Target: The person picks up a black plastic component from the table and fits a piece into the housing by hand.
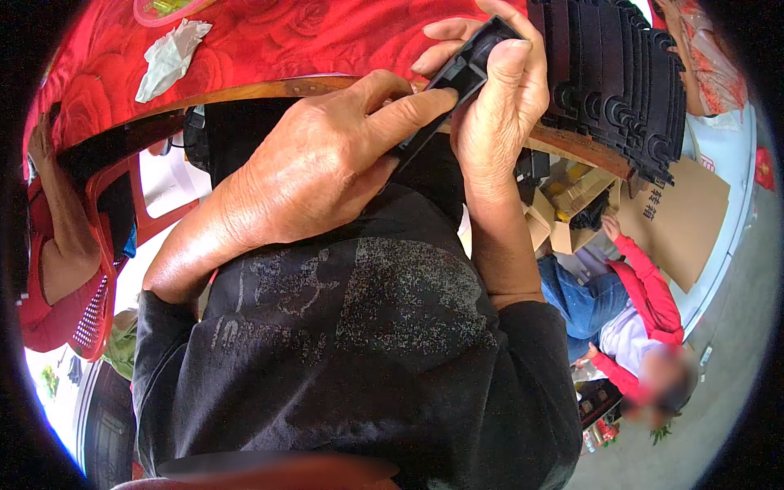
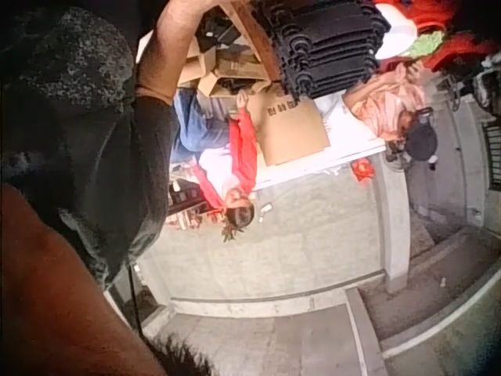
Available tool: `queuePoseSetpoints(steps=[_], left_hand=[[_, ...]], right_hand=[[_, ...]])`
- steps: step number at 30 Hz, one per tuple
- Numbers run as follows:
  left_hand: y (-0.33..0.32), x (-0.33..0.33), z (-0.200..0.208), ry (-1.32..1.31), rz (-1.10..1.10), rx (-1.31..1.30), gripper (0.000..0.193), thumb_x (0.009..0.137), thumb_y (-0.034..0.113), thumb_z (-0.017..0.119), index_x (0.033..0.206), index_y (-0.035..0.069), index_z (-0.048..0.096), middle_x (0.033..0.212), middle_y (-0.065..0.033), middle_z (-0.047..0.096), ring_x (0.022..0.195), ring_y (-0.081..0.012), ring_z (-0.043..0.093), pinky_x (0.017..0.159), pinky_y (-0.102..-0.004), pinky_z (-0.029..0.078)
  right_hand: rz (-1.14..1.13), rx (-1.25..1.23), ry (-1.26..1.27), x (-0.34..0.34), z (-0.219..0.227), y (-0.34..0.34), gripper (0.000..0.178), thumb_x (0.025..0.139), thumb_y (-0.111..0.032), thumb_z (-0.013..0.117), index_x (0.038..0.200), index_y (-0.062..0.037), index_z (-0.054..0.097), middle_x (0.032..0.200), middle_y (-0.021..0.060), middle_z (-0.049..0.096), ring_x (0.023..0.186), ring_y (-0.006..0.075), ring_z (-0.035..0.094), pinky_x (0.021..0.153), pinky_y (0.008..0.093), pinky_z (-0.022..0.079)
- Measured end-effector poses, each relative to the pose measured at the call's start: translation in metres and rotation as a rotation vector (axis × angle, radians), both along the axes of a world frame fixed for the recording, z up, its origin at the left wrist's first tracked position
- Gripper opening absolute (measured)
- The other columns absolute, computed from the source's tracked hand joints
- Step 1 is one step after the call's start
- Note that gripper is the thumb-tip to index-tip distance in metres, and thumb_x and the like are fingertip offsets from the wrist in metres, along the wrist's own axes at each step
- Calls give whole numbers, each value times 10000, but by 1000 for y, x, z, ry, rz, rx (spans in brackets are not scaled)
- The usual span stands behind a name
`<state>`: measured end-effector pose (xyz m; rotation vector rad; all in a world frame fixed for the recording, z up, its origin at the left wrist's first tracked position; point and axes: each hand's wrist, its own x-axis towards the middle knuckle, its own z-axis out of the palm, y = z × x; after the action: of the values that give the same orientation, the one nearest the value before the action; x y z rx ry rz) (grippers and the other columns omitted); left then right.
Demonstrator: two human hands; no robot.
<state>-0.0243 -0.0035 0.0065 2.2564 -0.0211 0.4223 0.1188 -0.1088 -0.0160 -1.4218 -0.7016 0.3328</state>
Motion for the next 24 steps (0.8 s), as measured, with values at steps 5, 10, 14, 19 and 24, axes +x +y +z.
queuePoseSetpoints(steps=[5, 10, 14, 19, 24], left_hand=[[3, 1, 3, 46, -34, 50, 499, 739, 52, 664, 1223, 16, 550, 923, -174, 610, 811, -336, 667, 666, -407, 554], [3, -2, 7, 164, -59, -21, 544, 735, -2, 666, 1258, 49, 526, 1124, -182, 597, 937, -377, 643, 775, -430, 541], [4, 1, 6, -40, -17, -112, 520, 754, 40, 653, 1249, 7, 497, 1007, -205, 612, 851, -356, 658, 687, -418, 548], [-8, 1, -1, 103, 164, -442, 389, 847, 42, 649, 1209, 11, 510, 1000, -181, 658, 889, -300, 685, 750, -365, 539], [-19, 6, -11, 307, 163, -607, 214, 927, 76, 576, 1109, -32, 539, 757, -104, 636, 704, -173, 646, 651, -314, 516]], right_hand=[[27, 3, -5, 2, -2, 0, 695, 963, -573, 429, 1268, 50, 462, 956, 244, 640, 688, 176, 641, 617, 262, 520], [42, -2, -6, -1, -1, 2, 687, 966, -563, 431, 1268, 53, 460, 956, 246, 640, 685, 173, 638, 624, 262, 522], [24, 5, -31, 0, 2, 3, 678, 972, -553, 431, 1267, 57, 458, 943, 237, 646, 678, 166, 629, 627, 269, 525], [12, 16, -58, -2, 2, 5, 669, 965, -550, 455, 1251, 55, 464, 936, 210, 658, 701, 181, 626, 666, 282, 525], [8, 48, -103, -2, 0, 8, 647, 975, -540, 438, 1238, 50, 471, 934, 210, 662, 739, 208, 651, 700, 304, 531]])
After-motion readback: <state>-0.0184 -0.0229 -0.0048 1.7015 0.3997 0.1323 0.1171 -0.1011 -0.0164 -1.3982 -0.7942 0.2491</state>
